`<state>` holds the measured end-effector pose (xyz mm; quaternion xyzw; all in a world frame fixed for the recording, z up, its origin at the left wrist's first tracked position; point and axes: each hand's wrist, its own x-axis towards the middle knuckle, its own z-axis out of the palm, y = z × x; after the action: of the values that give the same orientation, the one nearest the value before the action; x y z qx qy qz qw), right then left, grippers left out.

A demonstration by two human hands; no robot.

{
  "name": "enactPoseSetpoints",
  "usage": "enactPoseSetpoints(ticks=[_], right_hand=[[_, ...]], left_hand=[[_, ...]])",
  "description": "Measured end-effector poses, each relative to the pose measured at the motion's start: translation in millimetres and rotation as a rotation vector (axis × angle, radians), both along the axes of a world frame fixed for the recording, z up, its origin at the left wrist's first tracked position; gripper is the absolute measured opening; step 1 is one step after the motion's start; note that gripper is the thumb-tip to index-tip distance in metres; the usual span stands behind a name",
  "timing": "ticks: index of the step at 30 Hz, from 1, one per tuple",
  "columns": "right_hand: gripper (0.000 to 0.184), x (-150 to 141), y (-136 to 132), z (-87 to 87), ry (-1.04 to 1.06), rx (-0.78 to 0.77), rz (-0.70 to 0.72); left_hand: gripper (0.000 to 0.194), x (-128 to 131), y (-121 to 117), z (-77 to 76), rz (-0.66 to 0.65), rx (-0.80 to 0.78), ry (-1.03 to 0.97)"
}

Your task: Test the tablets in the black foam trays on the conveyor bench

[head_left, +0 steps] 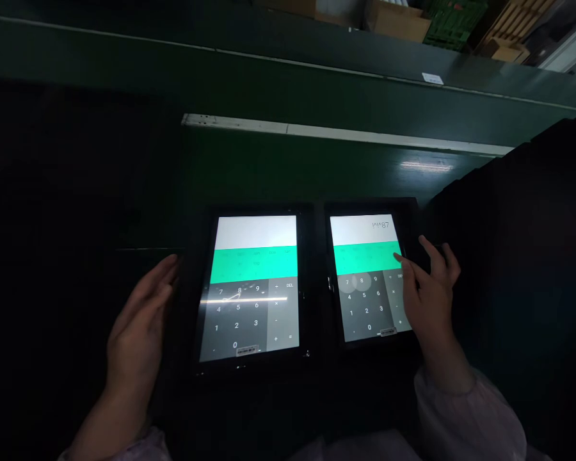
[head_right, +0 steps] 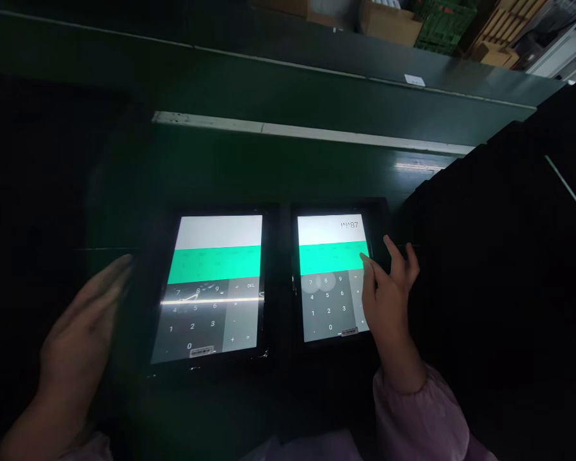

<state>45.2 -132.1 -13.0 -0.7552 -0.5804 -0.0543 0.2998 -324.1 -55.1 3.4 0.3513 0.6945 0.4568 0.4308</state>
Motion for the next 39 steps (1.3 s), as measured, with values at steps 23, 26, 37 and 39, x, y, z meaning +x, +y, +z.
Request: enactPoseSetpoints(ticks=[23, 26, 37, 39], right_hand=[[0.031, -39, -1, 21.5, 0.008, 0.194, 0.077], [0.031, -77, 7, 9.5, -0.005, 0.161, 0.243], [0.036, -120, 17, -13.8, -0.09, -0.16, 0.446], [0.037, -117, 19, -15.3, -0.073, -0.161, 0.422]], left_hand=[[0.091, -6, -14, -46.8, -0.264, 0.074, 0.087], [0.087, -2, -22, -58.3, -0.329, 0.093, 0.083], [0.069, 15, -36, -55.0, -0.307, 0.072, 0.02], [0.07, 16, -37, -54.9, -0.312, 0.057, 0.031]])
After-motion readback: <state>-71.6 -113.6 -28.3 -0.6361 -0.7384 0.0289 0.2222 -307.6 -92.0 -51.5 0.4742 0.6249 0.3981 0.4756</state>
